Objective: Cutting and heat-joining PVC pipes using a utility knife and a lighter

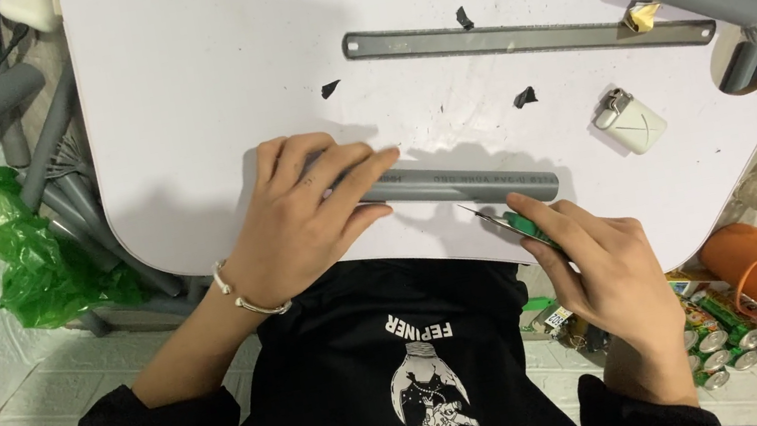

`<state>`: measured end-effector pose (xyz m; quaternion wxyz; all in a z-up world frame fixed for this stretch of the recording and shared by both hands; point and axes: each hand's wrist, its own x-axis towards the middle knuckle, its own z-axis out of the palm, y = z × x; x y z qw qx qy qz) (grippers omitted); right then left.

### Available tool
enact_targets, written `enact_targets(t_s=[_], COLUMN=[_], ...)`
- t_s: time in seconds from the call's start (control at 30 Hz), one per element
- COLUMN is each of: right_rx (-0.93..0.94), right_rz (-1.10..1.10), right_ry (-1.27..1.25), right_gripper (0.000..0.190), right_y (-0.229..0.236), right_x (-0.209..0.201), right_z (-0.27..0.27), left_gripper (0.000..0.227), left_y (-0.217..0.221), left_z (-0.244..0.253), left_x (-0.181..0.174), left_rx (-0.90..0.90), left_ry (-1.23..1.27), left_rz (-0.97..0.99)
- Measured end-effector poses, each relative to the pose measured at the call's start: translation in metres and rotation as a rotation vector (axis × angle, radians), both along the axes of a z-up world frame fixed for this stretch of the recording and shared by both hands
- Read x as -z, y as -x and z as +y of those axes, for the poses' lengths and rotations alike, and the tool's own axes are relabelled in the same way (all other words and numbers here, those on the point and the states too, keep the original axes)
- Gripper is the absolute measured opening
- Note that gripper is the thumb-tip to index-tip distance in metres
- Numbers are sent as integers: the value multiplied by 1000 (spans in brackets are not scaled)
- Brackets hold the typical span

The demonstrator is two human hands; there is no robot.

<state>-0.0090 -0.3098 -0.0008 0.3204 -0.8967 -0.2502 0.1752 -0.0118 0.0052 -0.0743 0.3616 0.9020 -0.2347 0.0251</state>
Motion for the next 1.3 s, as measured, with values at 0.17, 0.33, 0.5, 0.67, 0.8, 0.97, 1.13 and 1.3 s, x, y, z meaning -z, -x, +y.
enact_targets(t_s=[0.17, 0.33, 0.5, 0.67, 0.8, 0.97, 1.13, 1.3], right_rx=[-88, -324, -359, -365, -396, -387, -390, -400], right_rz=[-102, -244, -236, -206, -211, -180, -177, -179], right_ry=[81, 337, 339, 334, 375, 360, 364, 397], right_gripper=[38, 52, 55, 52, 52, 54, 55, 56], right_y=[-6, -13, -21, -24, -25, -24, -24, -25], right_x=[2, 6, 5, 0, -3, -2, -2, -4], right_z=[12, 8, 11, 15, 17, 16, 15, 16], left_gripper=[32, 35, 34, 41, 42, 44, 42, 41], left_y=[-3, -7, -8, -7, -7, -7, -7, -6], left_z=[1, 5, 8, 9, 9, 8, 8, 8], left_x=[1, 6, 5, 9, 9, 9, 8, 10], left_rx=[-5, 13, 25, 23, 27, 17, 19, 14], left_ry=[5, -118, -135, -111, -117, -136, -144, -129], left_rz=[-35, -124, -106, -106, -96, -119, -111, -106])
